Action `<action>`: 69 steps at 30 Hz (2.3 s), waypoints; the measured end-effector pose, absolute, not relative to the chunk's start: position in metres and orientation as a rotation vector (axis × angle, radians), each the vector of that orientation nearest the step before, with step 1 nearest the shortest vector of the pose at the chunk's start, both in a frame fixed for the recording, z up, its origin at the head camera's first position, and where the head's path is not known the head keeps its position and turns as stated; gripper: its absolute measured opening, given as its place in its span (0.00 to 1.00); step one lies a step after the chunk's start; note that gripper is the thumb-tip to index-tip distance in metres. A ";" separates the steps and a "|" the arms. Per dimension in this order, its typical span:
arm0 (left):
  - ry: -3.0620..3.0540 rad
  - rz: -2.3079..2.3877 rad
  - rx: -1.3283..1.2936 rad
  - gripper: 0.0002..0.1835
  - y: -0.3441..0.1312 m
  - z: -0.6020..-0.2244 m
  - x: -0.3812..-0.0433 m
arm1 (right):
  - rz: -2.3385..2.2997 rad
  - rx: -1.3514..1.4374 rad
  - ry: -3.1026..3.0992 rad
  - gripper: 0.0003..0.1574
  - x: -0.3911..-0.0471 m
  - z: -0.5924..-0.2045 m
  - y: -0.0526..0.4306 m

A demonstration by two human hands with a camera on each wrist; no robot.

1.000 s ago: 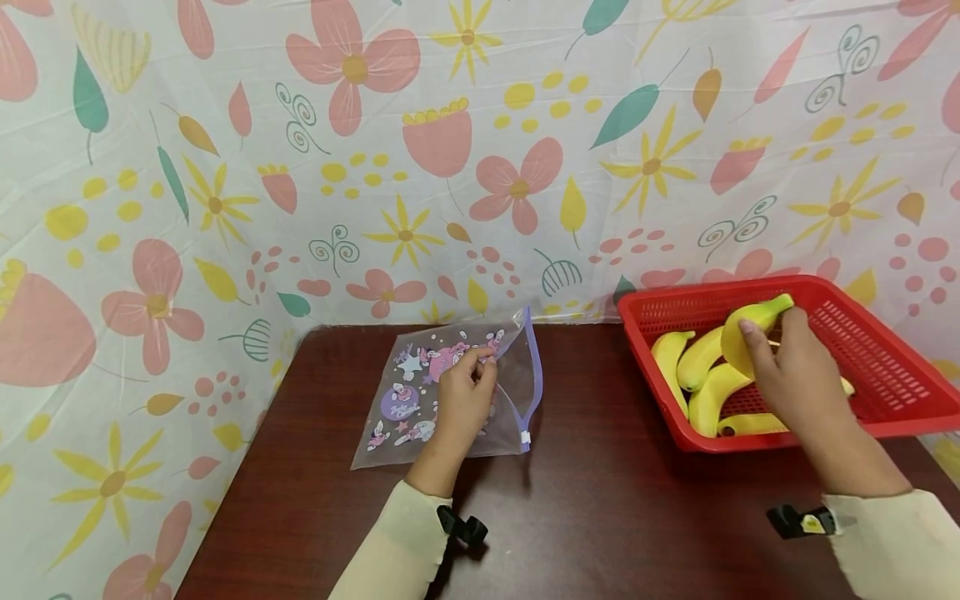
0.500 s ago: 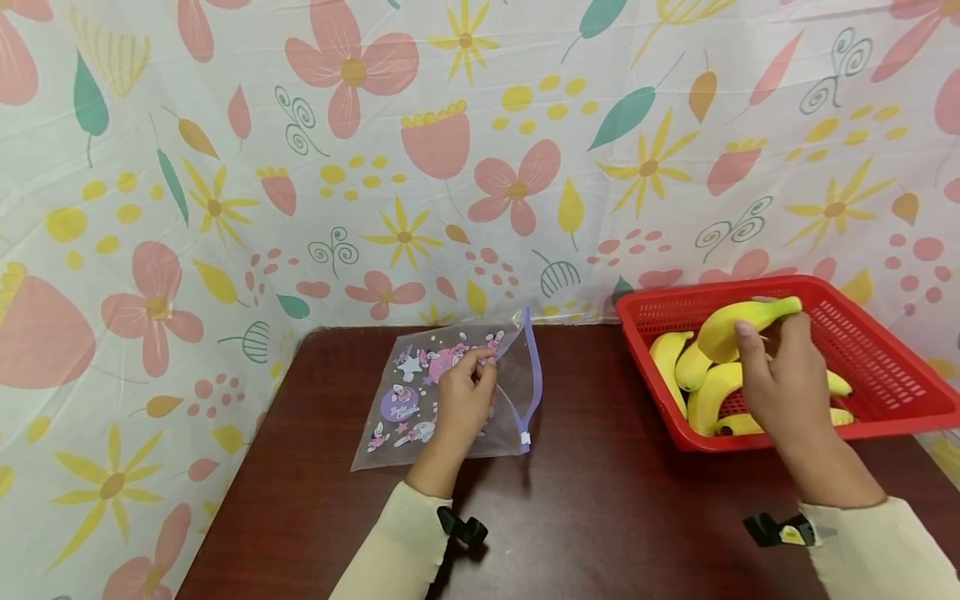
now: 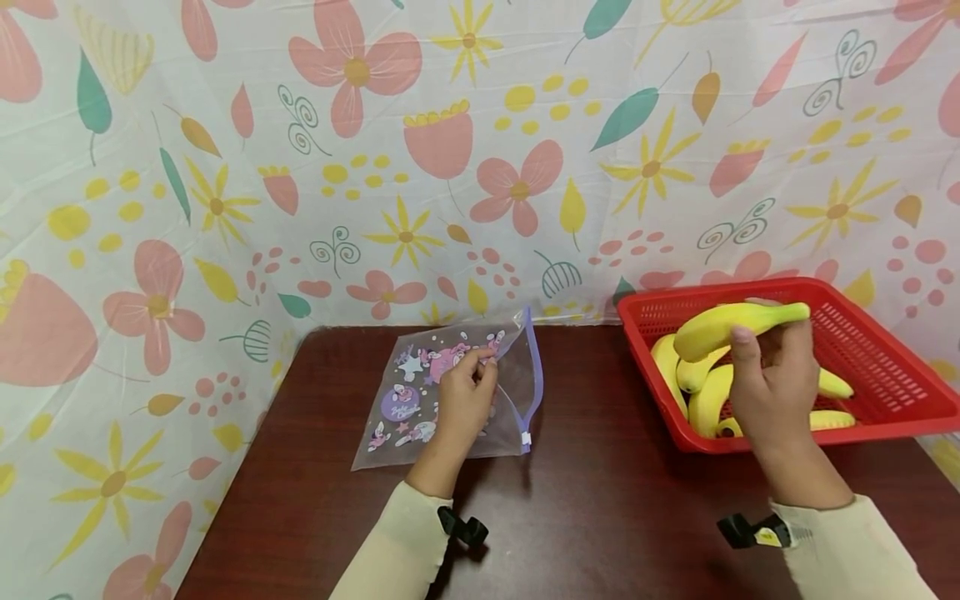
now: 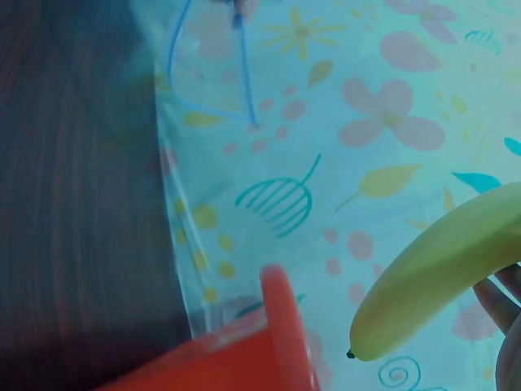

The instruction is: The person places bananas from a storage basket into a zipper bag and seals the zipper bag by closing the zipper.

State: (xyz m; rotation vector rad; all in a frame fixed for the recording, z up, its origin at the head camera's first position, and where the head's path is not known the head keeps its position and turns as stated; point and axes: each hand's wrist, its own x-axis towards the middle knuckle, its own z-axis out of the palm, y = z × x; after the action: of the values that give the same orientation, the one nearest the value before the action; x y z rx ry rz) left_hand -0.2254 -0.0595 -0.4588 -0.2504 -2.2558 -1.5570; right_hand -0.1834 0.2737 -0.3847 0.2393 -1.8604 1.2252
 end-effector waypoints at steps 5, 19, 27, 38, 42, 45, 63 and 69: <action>-2.261 -1.549 -0.248 0.11 -0.060 -0.458 -0.225 | 1.306 0.286 -1.773 0.31 -0.184 -0.386 0.264; -2.263 -1.517 -0.282 0.11 -0.059 -0.461 -0.225 | 1.612 0.385 -1.574 0.20 -0.190 -0.392 0.231; -2.276 -1.522 -0.276 0.10 -0.059 -0.461 -0.226 | 1.741 0.400 -1.546 0.17 -0.193 -0.403 0.212; -2.311 -1.531 -0.266 0.11 -0.055 -0.460 -0.224 | 1.889 0.384 -1.500 0.13 -0.198 -0.411 0.186; -2.307 -1.508 -0.271 0.11 -0.052 -0.461 -0.223 | 1.930 0.340 -1.502 0.14 -0.198 -0.414 0.178; -2.307 -1.489 -0.281 0.10 -0.051 -0.460 -0.222 | 1.957 0.302 -1.528 0.14 -0.197 -0.417 0.172; -2.318 -1.485 -0.295 0.11 -0.046 -0.462 -0.221 | 2.118 0.158 -1.576 0.13 -0.207 -0.441 0.139; -2.325 -1.475 -0.310 0.11 -0.046 -0.463 -0.223 | 2.161 -0.028 -1.661 0.08 -0.211 -0.450 0.133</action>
State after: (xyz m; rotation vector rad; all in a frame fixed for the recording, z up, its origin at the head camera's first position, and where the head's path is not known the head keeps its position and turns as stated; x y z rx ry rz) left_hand -0.2230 -0.0458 -0.4633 -0.3096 -2.3248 -1.4755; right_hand -0.2106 0.1329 -0.4502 -0.0277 -1.6609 2.1607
